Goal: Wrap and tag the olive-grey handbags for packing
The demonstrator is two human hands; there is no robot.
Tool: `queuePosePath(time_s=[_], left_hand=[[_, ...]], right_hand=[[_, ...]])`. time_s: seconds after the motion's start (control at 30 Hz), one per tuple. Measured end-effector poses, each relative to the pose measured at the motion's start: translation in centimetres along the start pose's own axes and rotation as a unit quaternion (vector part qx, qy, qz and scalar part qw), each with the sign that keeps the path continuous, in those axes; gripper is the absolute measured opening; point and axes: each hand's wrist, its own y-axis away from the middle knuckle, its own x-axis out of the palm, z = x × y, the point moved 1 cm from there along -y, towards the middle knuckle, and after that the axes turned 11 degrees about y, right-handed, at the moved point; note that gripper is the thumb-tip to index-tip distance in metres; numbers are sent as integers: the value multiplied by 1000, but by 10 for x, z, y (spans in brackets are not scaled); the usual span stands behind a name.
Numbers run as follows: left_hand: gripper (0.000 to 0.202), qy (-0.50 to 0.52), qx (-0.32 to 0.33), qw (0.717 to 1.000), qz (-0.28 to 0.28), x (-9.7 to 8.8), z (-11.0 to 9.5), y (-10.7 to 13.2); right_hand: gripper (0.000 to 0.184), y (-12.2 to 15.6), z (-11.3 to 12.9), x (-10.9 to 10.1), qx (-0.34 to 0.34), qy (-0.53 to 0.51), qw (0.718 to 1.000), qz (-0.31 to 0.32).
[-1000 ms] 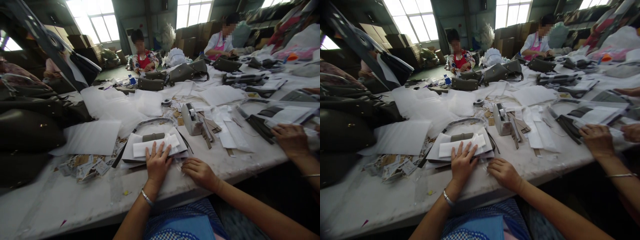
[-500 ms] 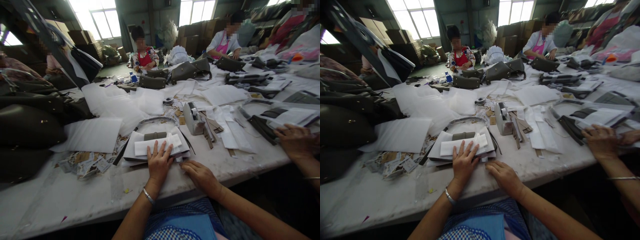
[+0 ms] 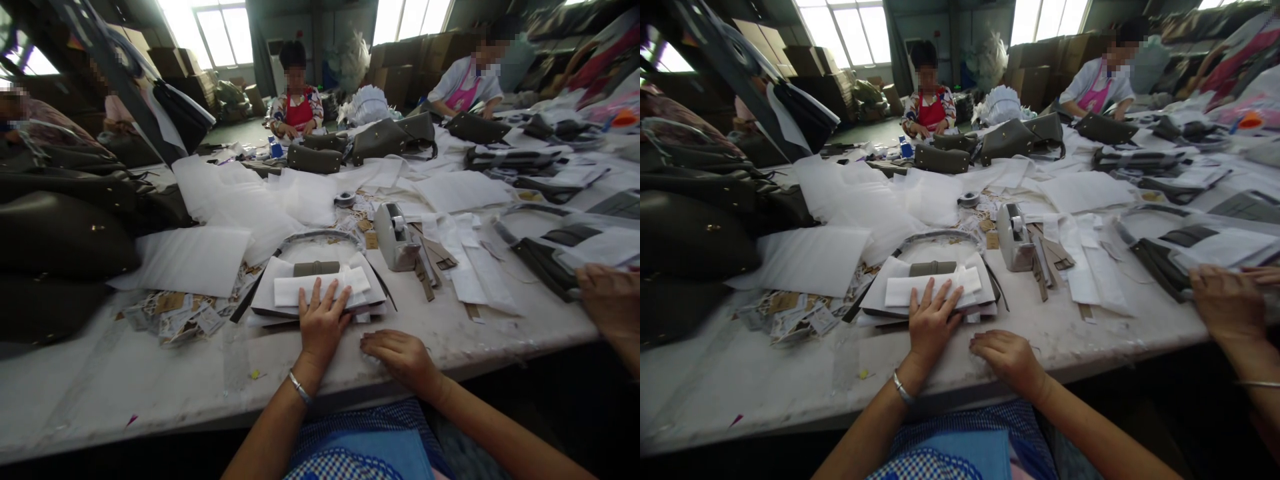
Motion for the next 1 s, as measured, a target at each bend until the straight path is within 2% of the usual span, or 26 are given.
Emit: queuePosePath(time_s=[0.3,0.53,0.77,0.9,1.0], left_hand=[[58,-14,6,1000,-5,6,1,1],[56,-15,14,1000,-11,8,0,3],[52,-6,29,999,-39,14,0,5],[49,-2,39,997,-73,15,0,6],[43,5,42,996,-79,15,0,6]], right_hand=[[28,5,20,-8,8,-2,1000,0],[23,-26,21,-27,-15,12,1000,-8],[21,-60,0,-38,9,18,1000,3],[18,-83,-22,-36,37,53,998,20],[16,-99,-39,-29,61,66,995,34]])
